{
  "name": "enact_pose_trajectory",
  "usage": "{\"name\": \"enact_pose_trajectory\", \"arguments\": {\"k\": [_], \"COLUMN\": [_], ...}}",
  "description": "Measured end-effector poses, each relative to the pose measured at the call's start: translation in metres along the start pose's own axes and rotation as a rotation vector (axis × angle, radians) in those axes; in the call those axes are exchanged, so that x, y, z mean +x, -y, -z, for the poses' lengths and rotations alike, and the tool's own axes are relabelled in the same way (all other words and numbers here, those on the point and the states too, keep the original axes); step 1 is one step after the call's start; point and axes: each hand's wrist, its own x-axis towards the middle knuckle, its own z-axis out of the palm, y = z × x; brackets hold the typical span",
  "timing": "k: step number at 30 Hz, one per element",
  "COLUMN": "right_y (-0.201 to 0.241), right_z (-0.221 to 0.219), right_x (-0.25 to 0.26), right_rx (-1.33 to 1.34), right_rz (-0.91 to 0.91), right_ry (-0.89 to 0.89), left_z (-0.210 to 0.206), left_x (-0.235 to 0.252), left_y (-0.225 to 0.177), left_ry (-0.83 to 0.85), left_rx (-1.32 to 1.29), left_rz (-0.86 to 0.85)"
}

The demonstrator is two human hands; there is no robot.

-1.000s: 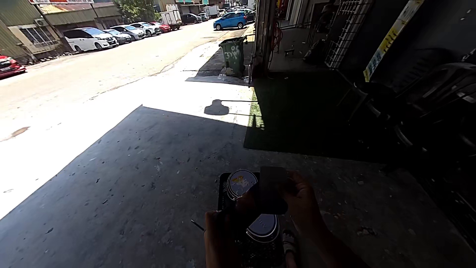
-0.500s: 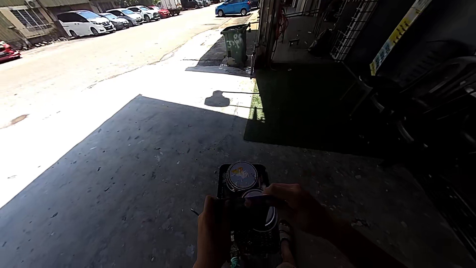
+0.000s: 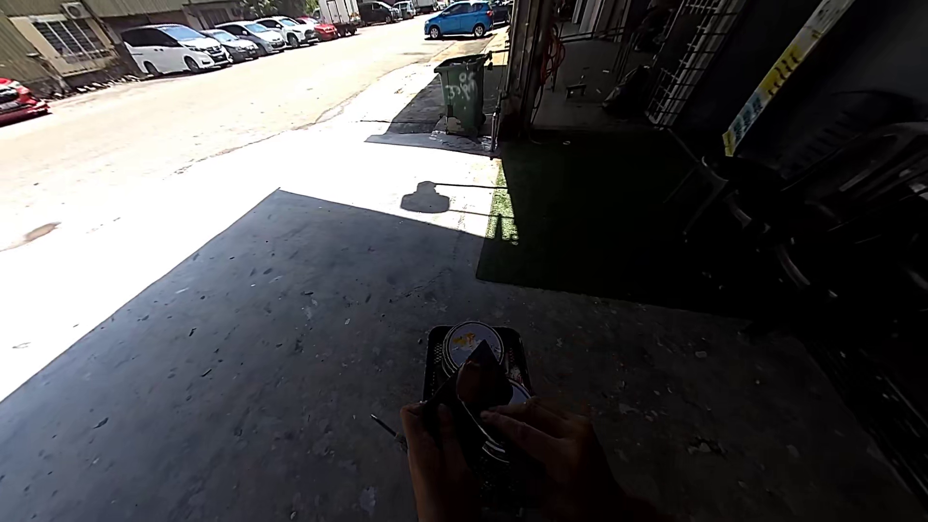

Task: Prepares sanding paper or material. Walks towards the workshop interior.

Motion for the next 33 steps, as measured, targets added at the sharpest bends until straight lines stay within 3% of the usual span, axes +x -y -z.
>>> {"name": "enact_pose_trajectory", "arguments": {"k": [3, 6, 9, 13, 16, 19, 24, 28, 31, 33], "right_y": [-0.011, 0.001, -0.007, 0.003, -0.006, 0.004, -0.005, -0.008, -0.026, -0.029], "right_z": [0.003, -0.002, 0.002, -0.003, 0.000, -0.005, -0.002, 0.012, 0.035, 0.041], "right_x": [0.012, 0.005, 0.016, 0.007, 0.019, 0.011, 0.019, 0.018, 0.036, 0.041], "right_rx": [-0.025, 0.000, -0.019, -0.011, -0.012, -0.008, -0.011, 0.005, 0.300, 0.610], "right_rz": [-0.058, -0.034, -0.063, -0.029, -0.075, -0.058, -0.092, -0.004, -0.109, -0.270], "right_ry": [-0.094, -0.028, -0.102, -0.023, -0.098, -0.018, -0.063, -0.023, -0.141, -0.111], "left_z": [0.000, -0.003, 0.000, -0.002, 0.000, -0.001, 0.000, 0.006, 0.029, 0.037], "left_x": [0.003, 0.000, 0.005, 0.002, 0.005, 0.002, 0.005, 0.015, 0.030, 0.039], "left_y": [-0.002, -0.005, 0.000, -0.002, 0.000, -0.003, -0.002, 0.006, 0.023, 0.027], "left_ry": [-0.009, 0.001, -0.018, -0.007, -0.024, -0.015, -0.022, 0.014, 0.191, 0.296], "left_rx": [0.004, -0.025, -0.016, -0.024, -0.014, -0.024, 0.005, 0.007, -0.026, -0.002], "left_rz": [-0.026, -0.030, -0.040, -0.035, -0.041, -0.062, -0.066, -0.097, -0.182, -0.229]}}
